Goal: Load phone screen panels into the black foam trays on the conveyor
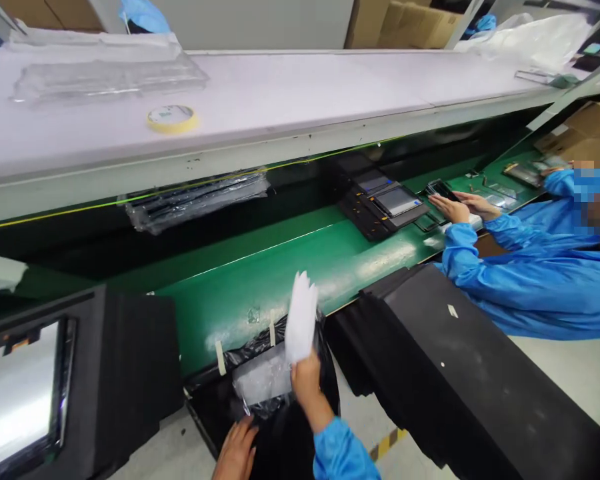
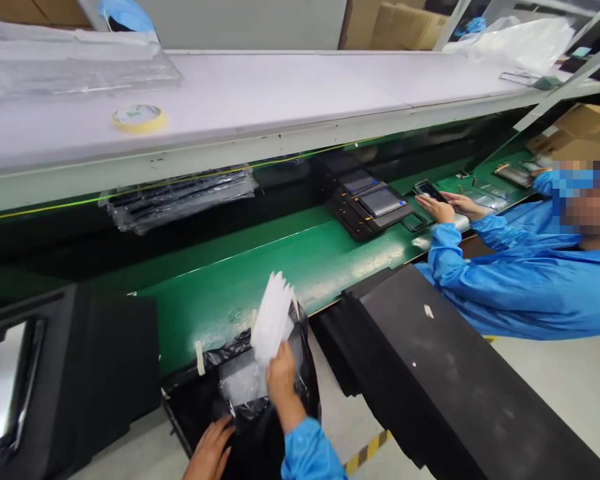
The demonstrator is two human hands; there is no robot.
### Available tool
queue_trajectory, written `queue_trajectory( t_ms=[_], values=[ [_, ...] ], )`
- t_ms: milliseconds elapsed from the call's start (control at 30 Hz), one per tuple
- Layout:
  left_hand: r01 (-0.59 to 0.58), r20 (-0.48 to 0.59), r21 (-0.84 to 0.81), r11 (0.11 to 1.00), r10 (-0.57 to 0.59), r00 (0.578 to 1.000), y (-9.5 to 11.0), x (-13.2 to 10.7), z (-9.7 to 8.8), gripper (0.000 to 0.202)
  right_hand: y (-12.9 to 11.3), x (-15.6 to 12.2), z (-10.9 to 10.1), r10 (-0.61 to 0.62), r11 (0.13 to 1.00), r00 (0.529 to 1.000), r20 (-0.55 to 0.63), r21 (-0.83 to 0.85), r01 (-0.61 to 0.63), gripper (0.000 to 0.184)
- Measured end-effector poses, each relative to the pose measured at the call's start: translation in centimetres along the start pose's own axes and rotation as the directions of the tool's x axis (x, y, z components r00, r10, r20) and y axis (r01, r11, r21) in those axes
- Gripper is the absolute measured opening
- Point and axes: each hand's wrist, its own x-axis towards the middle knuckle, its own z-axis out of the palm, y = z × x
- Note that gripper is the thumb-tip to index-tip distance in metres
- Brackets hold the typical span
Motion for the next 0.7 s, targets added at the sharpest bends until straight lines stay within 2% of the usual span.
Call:
queue_trajectory(
  t_ms=[67,100,167,233,333,400,467,567,700],
  values=[
    [-0.026,0.032,0.082,0.996,0.024,0.999,-1.7,0.6,1.4,0.055,-0.7,-5.6,5.5,-0.146,0.987,0.981,0.126,0.085,0.136,0.061],
    [-0.042,0.055,0.122,0.992,0.036,0.998,-2.8,0.8,2.0,0.057,-0.7,-7.3,7.8,-0.183,0.980,0.966,0.184,0.117,0.163,0.064],
    [-0.062,0.096,0.158,0.986,0.047,0.994,-5.0,0.8,3.3,0.053,-0.2,-8.3,11.0,-0.147,0.987,0.933,0.329,0.106,0.118,0.067],
    [-0.067,0.084,0.140,0.988,0.055,0.995,-7.0,0.3,4.2,0.041,0.9,-6.8,12.8,-0.008,1.000,0.884,0.468,0.005,0.006,0.072],
    [-0.092,0.023,0.099,0.991,0.090,0.996,-8.8,-1.0,4.8,0.034,2.2,-3.1,13.5,0.167,0.984,0.822,0.545,-0.144,-0.105,0.087],
    [-0.111,0.011,0.115,0.987,0.111,0.994,-8.9,-2.1,4.6,0.037,2.3,-1.5,13.5,0.207,0.976,0.808,0.552,-0.170,-0.134,0.094],
    [-0.136,0.001,0.148,0.980,0.137,0.991,-8.5,-3.2,4.2,0.042,1.7,-1.4,13.2,0.198,0.979,0.806,0.557,-0.150,-0.137,0.087],
    [-0.176,-0.017,0.170,0.970,0.182,0.983,-7.6,-4.8,3.8,0.047,-0.1,-4.2,11.7,0.165,0.986,0.821,0.547,-0.113,-0.123,0.072],
    [-0.201,-0.032,0.168,0.965,0.210,0.977,-7.2,-6.5,4.1,0.048,-2.8,-11.2,9.0,0.187,0.982,0.834,0.519,-0.130,-0.139,0.061]
  ],
)
